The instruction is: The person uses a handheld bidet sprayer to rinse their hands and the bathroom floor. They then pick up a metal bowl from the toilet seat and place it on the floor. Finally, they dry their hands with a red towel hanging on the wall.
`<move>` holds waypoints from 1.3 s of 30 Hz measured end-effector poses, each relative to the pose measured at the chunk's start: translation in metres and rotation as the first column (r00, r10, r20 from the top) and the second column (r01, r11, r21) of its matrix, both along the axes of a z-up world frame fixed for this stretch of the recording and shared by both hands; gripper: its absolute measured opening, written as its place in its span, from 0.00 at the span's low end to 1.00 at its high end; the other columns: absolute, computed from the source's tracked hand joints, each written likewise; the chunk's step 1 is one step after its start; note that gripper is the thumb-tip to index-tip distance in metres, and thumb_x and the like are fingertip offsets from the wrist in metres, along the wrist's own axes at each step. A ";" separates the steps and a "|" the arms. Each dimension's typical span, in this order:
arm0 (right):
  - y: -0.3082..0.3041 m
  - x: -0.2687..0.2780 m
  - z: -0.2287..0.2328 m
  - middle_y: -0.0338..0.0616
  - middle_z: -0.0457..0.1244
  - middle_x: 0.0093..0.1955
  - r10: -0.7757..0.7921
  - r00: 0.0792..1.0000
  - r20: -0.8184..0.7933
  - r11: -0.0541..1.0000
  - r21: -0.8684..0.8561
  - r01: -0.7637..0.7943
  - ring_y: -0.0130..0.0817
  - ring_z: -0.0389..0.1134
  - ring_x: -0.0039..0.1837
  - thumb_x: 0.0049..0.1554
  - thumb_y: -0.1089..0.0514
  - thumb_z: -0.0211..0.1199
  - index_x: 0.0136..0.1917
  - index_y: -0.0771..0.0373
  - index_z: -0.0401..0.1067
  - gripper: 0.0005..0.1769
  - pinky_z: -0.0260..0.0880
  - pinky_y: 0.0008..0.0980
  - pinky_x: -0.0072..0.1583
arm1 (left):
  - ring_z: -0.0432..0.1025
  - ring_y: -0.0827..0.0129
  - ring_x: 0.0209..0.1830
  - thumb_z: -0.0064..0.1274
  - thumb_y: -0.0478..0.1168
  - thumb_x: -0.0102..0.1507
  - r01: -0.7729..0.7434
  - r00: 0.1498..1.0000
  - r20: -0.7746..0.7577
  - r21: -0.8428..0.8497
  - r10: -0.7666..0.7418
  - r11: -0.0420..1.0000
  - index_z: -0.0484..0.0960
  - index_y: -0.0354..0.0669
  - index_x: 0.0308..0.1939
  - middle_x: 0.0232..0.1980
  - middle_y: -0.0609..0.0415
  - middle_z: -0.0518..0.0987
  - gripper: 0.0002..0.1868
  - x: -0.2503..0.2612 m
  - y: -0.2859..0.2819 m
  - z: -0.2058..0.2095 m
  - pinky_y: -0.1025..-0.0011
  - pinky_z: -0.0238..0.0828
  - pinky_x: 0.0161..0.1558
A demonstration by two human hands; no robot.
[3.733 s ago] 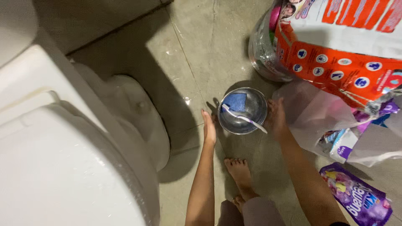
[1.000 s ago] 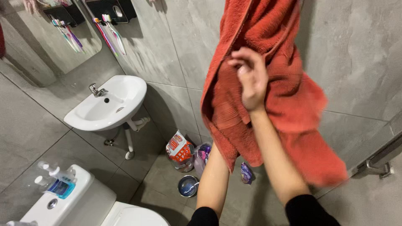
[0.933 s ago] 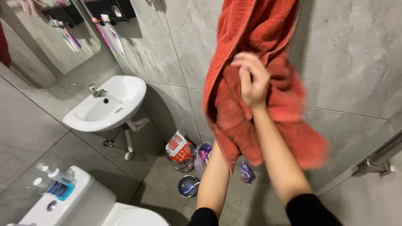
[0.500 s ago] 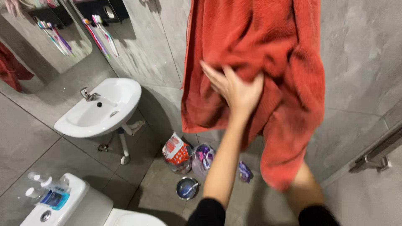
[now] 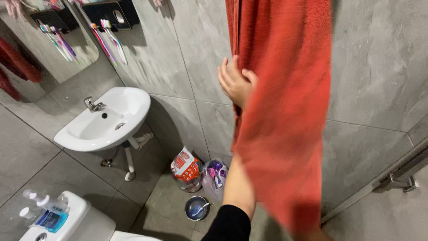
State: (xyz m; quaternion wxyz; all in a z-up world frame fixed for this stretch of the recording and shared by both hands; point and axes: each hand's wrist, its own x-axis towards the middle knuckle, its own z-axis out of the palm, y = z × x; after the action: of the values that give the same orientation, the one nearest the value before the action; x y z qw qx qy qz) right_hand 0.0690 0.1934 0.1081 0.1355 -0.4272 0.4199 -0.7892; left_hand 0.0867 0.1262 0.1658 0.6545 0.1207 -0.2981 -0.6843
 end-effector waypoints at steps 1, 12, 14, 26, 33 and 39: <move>0.010 0.000 -0.013 0.51 0.57 0.75 0.011 0.999 0.041 1.000 0.027 -0.013 0.43 0.61 0.73 0.67 0.53 0.54 0.77 0.64 0.59 0.28 0.62 0.40 0.71 | 0.66 0.53 0.67 0.48 0.46 0.63 0.114 0.993 -0.014 0.023 -0.114 0.993 0.66 0.51 0.70 0.67 0.49 0.70 0.30 0.002 0.004 -0.013 0.56 0.62 0.67; 0.057 0.005 -0.038 0.55 0.55 0.72 -0.283 0.804 -0.523 0.874 0.205 0.441 0.47 0.58 0.72 0.62 0.58 0.62 0.72 0.65 0.60 0.27 0.61 0.44 0.71 | 0.67 0.59 0.65 0.53 0.50 0.64 0.646 0.759 0.057 0.055 -0.648 0.761 0.62 0.41 0.71 0.64 0.48 0.74 0.35 0.050 0.062 -0.132 0.62 0.63 0.65; 0.055 -0.003 -0.040 0.55 0.59 0.63 -0.229 0.903 -0.364 0.905 0.261 0.335 0.43 0.61 0.64 0.66 0.57 0.62 0.63 0.67 0.65 0.17 0.65 0.42 0.67 | 0.68 0.60 0.65 0.54 0.50 0.64 0.658 0.745 0.091 0.064 -0.661 0.750 0.62 0.39 0.71 0.64 0.48 0.74 0.36 0.051 0.061 -0.134 0.63 0.64 0.65; 0.051 -0.028 -0.064 0.49 0.67 0.64 0.154 0.921 0.358 0.920 0.288 -0.266 0.30 0.66 0.64 0.69 0.49 0.47 0.68 0.64 0.70 0.23 0.66 0.33 0.66 | 0.73 0.67 0.45 0.52 0.55 0.70 0.267 0.813 0.537 0.004 -0.227 0.964 0.78 0.21 0.61 0.50 0.46 0.80 0.33 0.033 0.043 -0.104 0.67 0.71 0.48; 0.140 0.005 0.029 0.55 0.58 0.76 0.548 0.836 0.008 0.830 -0.130 -0.543 0.42 0.63 0.69 0.69 0.56 0.53 0.75 0.65 0.61 0.24 0.65 0.41 0.67 | 0.76 0.62 0.53 0.42 0.56 0.72 0.391 0.909 0.095 0.145 -0.406 0.909 0.71 0.33 0.66 0.59 0.45 0.77 0.30 0.043 0.002 -0.093 0.64 0.76 0.54; 0.045 0.043 0.088 0.46 0.56 0.80 0.853 -0.174 0.492 0.310 -0.747 -0.588 0.39 0.66 0.67 0.70 0.53 0.45 0.84 0.51 0.47 0.31 0.69 0.46 0.65 | 0.67 0.61 0.65 0.40 0.55 0.73 0.566 0.814 0.090 0.100 -0.574 0.818 0.64 0.34 0.71 0.67 0.46 0.72 0.31 0.029 0.054 -0.144 0.63 0.62 0.65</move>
State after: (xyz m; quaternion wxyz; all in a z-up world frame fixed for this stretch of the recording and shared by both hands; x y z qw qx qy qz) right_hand 0.1115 0.2381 0.1959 0.6953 -0.1254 -0.1520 -0.6912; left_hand 0.1155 0.1797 0.0213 0.3965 0.0878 -0.3343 -0.8505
